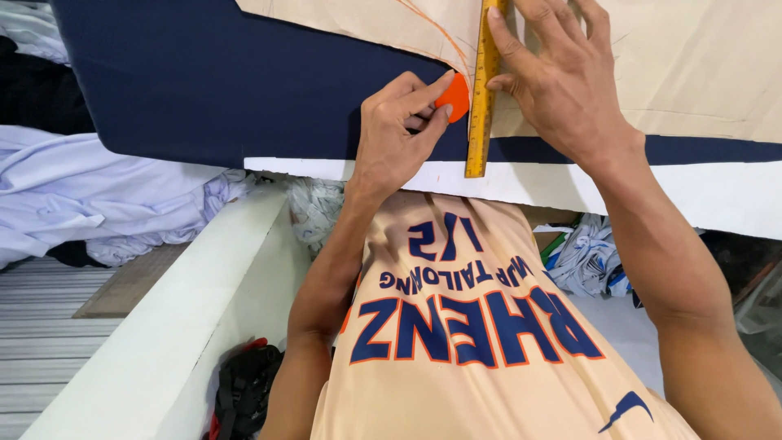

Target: The person is laying out a paper pattern on blue fabric, smoothing it out, and using a ruler and orange tailor's chalk to mark the outline of the pattern onto the fabric.

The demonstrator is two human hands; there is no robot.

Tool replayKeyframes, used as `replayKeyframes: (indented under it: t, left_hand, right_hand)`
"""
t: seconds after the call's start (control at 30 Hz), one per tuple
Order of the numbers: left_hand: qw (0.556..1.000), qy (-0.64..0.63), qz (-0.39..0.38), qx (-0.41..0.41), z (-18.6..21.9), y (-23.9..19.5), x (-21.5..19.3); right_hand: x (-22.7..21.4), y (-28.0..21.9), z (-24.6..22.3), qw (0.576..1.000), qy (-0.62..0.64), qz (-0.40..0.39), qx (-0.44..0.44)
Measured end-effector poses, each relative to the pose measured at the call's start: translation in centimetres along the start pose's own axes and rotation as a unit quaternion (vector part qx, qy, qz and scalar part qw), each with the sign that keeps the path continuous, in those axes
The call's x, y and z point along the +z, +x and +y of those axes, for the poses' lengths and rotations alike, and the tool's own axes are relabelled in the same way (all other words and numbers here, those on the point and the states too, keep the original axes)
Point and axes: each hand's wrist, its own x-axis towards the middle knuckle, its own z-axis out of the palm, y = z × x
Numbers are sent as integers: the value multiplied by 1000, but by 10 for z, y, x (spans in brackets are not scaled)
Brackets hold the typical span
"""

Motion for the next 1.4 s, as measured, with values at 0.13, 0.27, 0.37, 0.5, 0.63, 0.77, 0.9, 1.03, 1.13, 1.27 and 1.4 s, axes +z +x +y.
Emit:
replayKeyframes:
  t: [0.13, 0.27, 0.37, 0.5, 0.63, 0.77, 0.9, 1.03, 1.13, 1.27, 1.4]
  left_hand:
    - [1000, 12, -19, 6, 2, 2, -2]
    - [999, 19, -29, -7, 3, 3, -3]
    - [999, 19, -30, -9, 4, 2, -2]
    - [999, 7, -36, -34, 6, 2, -1]
    - [998, 0, -48, -43, 9, 0, -1]
    - [997, 9, -54, -45, 9, -1, 0]
    - [997, 24, -61, -34, 8, -3, 2]
    - [998, 27, -62, -13, 11, -5, 4]
    - [997, 25, -72, -28, 10, -8, 4]
    - [995, 31, -84, -43, 11, -8, 2]
    - [992, 47, -105, -42, 12, -8, -1]
  right_hand:
    - [0, 2, 2, 1000, -10, 1, 0]
    - [2, 1, 0, 1000, -22, -6, 8]
    - [4, 1, 1, 1000, -23, 0, 6]
    - [4, 0, 2, 1000, -9, 4, 11]
    - [8, -4, 2, 999, -11, -15, 29]
    - [9, -5, 3, 999, -24, -4, 25]
    - [11, -7, 3, 1000, -12, -9, 24]
    - [10, -7, 3, 1000, 13, 2, 21]
    - [12, -7, 3, 999, 36, -3, 25]
    - [13, -7, 2, 999, 40, -3, 31]
    - [15, -8, 2, 999, 34, 5, 31]
